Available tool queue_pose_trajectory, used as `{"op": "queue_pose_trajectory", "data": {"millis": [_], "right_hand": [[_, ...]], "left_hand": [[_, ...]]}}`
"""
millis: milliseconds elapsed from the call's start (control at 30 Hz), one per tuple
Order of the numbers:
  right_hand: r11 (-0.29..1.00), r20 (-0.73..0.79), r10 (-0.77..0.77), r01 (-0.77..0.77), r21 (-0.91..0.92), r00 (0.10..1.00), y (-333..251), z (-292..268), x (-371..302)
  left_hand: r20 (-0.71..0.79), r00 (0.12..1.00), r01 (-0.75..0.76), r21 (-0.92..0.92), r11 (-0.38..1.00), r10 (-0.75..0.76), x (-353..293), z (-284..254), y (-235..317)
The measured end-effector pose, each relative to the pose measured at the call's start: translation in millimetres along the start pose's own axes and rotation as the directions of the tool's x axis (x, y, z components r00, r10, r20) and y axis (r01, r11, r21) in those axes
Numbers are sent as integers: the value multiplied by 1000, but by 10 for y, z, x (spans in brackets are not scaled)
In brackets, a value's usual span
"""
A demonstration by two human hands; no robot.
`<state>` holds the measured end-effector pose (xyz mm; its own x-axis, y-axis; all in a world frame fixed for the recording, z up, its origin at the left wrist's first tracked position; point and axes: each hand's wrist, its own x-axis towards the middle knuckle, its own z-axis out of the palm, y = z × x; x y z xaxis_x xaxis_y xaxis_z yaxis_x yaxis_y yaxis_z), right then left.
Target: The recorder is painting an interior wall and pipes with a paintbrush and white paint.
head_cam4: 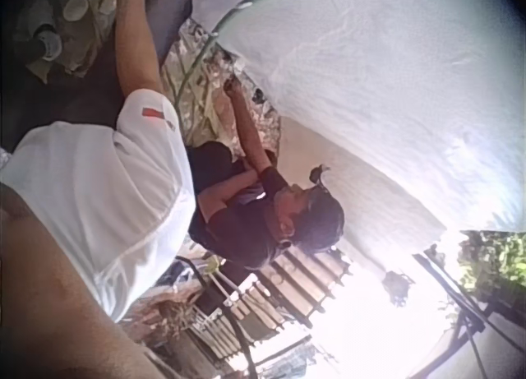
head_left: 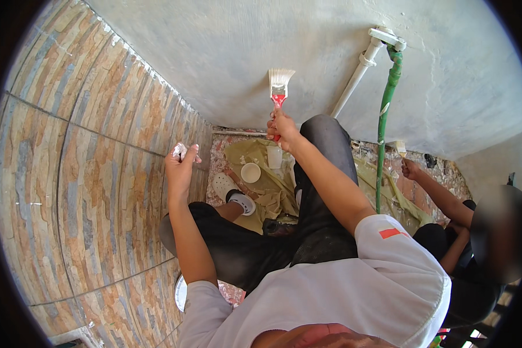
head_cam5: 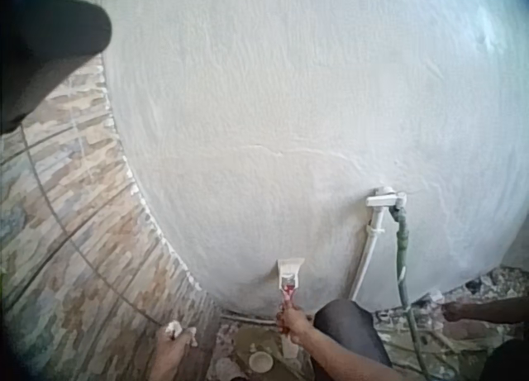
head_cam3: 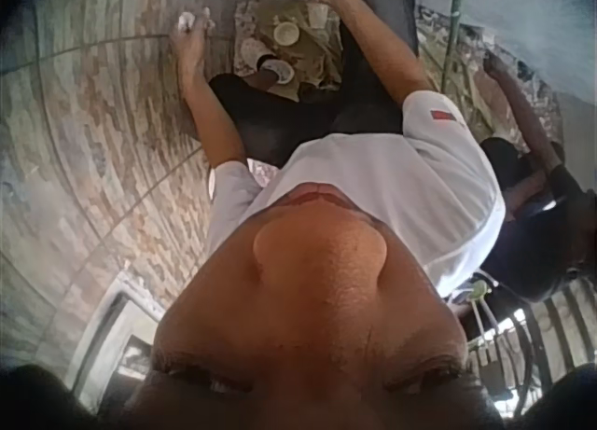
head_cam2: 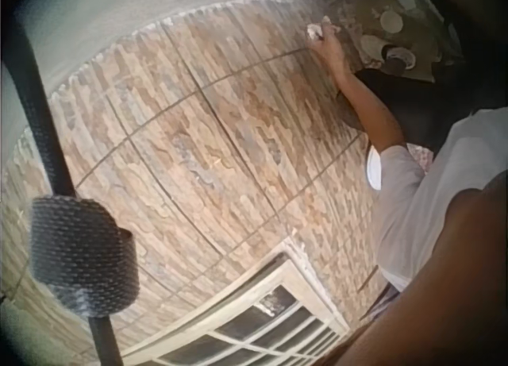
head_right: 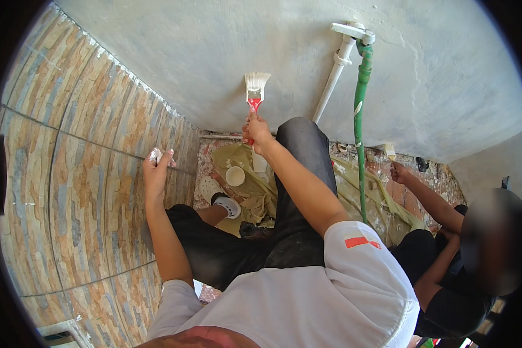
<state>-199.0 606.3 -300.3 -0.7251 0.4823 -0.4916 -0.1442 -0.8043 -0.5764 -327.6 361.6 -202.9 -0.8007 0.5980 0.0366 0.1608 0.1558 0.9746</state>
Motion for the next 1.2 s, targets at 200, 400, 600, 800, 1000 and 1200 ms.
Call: {"op": "queue_pose_trajectory", "data": {"millis": [200, 400, 600, 800, 1000, 1200], "right_hand": [[674, 281, -526, 595, -437, 803, -203, 419, -380], [892, 178, -420, 441, -101, 890, -490, 551, -111], [980, -225, -42, -4, -199, 973, 266, 185, 207], [890, 199, -272, 325, -321, 942, -316, 685, -416], [904, 221, -349, 389, -177, 911, -655, 681, -134], [844, 66, 507, -480, -240, 859, 453, -373, 567]], "left_hand": [[-133, 990, 30, -141, 990, -49, -52, 8, 86], [-124, 992, -28, -321, 947, -12, -2, -295, -19], [-215, 975, -21, -360, 933, -61, -3, -328, 5], [-251, 968, -96, -330, 939, 10, -57, -404, 37], [-267, 963, -133, -339, 931, 40, -96, -323, 201], [-211, 973, -198, -537, 820, 97, -71, -228, 267]]}}
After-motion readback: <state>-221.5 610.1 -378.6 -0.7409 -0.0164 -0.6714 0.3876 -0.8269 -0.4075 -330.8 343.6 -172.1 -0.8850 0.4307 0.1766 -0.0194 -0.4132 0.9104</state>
